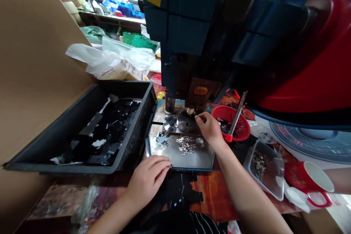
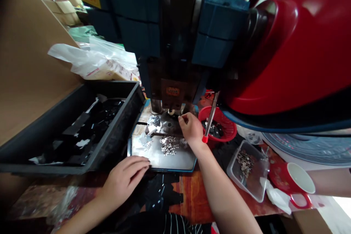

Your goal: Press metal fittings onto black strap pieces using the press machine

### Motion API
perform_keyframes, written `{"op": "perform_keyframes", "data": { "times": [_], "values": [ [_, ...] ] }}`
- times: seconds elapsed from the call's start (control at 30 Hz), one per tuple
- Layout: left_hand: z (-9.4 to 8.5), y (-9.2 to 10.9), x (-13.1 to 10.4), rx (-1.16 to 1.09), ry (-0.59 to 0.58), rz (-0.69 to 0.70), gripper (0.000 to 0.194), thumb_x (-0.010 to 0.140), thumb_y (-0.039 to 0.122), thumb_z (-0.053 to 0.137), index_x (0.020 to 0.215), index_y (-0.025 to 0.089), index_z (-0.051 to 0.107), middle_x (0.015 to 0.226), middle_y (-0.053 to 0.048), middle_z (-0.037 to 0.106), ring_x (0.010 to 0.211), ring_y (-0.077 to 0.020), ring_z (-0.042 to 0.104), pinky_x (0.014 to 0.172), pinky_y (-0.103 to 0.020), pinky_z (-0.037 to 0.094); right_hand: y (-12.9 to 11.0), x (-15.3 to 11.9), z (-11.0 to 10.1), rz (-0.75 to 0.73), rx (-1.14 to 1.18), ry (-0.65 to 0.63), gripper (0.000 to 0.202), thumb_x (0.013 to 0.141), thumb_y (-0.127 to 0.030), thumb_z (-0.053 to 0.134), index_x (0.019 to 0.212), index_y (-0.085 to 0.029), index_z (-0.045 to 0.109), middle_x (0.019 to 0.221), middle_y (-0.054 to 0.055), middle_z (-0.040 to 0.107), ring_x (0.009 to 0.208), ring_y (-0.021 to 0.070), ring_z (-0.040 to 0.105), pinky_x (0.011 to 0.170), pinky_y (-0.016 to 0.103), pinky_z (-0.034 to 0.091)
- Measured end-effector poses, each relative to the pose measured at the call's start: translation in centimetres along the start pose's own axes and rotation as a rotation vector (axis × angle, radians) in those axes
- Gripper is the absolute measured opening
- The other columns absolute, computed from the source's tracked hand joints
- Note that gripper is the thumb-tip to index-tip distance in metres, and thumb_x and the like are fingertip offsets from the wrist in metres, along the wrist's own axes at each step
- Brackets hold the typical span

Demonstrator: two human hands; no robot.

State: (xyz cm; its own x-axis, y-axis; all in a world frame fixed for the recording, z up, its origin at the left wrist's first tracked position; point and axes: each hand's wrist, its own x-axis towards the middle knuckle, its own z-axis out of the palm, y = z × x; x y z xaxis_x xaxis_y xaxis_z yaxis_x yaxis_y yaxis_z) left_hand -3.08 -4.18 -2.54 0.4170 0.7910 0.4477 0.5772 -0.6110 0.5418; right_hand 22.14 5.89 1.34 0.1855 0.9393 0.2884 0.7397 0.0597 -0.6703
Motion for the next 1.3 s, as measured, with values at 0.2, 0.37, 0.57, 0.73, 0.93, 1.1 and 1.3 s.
{"op": "perform_keyframes", "data": {
  "times": [0.2,0.37,0.57,0.73,0.93,1.1,1.3],
  "values": [
    [0.7,0.9,2.5,-0.428,0.039,-0.449,0.027,0.088,0.033,0.053,0.109,0.022,0.066,0.096,-0.004,0.072,0.083,-0.0184,0.069,0.077,-0.032,0.058,5.6,-2.0,-4.5,0.159,0.012,0.264,0.038,0.081,-0.051,0.051,0.082,-0.015,0.063,0.069,0.005,0.065,0.064,0.0190,0.057,0.060,0.029,0.041],
    [1.8,1.0,4.6,-0.686,-0.003,-0.589,0.039,0.087,0.036,0.052,0.121,0.018,0.060,0.096,-0.005,0.073,0.082,-0.0191,0.070,0.081,-0.035,0.058,7.0,-5.3,-5.3,0.056,-0.149,0.258,0.031,0.083,-0.045,0.052,0.087,-0.017,0.065,0.083,0.009,0.067,0.079,0.0243,0.060,0.071,0.035,0.044],
    [1.9,0.5,5.1,-0.640,0.032,-0.580,0.031,0.083,0.035,0.057,0.108,0.019,0.067,0.099,-0.006,0.072,0.085,-0.0198,0.069,0.082,-0.036,0.056,2.5,-9.7,-1.9,-0.279,-0.022,-0.226,0.019,0.091,-0.032,0.049,0.093,-0.023,0.067,0.087,0.004,0.068,0.083,0.0187,0.060,0.077,0.032,0.047],
    [0.8,0.4,4.2,-0.370,0.060,-0.445,0.027,0.086,0.034,0.054,0.107,0.024,0.068,0.096,-0.004,0.068,0.085,-0.0181,0.065,0.076,-0.033,0.054,1.7,-10.0,-0.9,-0.367,-0.184,-0.265,0.020,0.092,-0.030,0.049,0.089,-0.022,0.067,0.082,0.004,0.065,0.080,0.0197,0.059,0.074,0.033,0.045],
    [0.3,0.3,2.9,-0.147,0.028,-0.326,0.026,0.089,0.030,0.051,0.111,0.025,0.064,0.091,-0.002,0.063,0.083,-0.0168,0.062,0.076,-0.032,0.052,2.1,-9.5,-0.8,-0.370,-0.276,-0.290,0.020,0.093,-0.026,0.044,0.086,-0.019,0.062,0.084,0.006,0.062,0.082,0.0208,0.057,0.076,0.035,0.046],
    [0.9,-0.1,2.3,-0.025,-0.007,-0.188,0.022,0.091,0.022,0.047,0.104,0.023,0.064,0.094,-0.005,0.062,0.086,-0.0178,0.061,0.079,-0.034,0.051,1.0,-7.2,-0.9,-0.381,-0.261,-0.189,0.017,0.092,-0.022,0.043,0.084,-0.020,0.059,0.083,0.006,0.061,0.081,0.0215,0.056,0.074,0.035,0.045],
    [1.3,0.1,1.8,0.106,-0.029,-0.065,0.029,0.088,0.016,0.046,0.110,0.021,0.065,0.099,-0.009,0.062,0.093,-0.0224,0.059,0.083,-0.040,0.050,-1.4,-1.1,0.3,-0.418,-0.197,-0.011,0.019,0.092,-0.023,0.045,0.087,-0.019,0.062,0.084,0.006,0.062,0.083,0.0207,0.055,0.077,0.033,0.044]
  ]
}}
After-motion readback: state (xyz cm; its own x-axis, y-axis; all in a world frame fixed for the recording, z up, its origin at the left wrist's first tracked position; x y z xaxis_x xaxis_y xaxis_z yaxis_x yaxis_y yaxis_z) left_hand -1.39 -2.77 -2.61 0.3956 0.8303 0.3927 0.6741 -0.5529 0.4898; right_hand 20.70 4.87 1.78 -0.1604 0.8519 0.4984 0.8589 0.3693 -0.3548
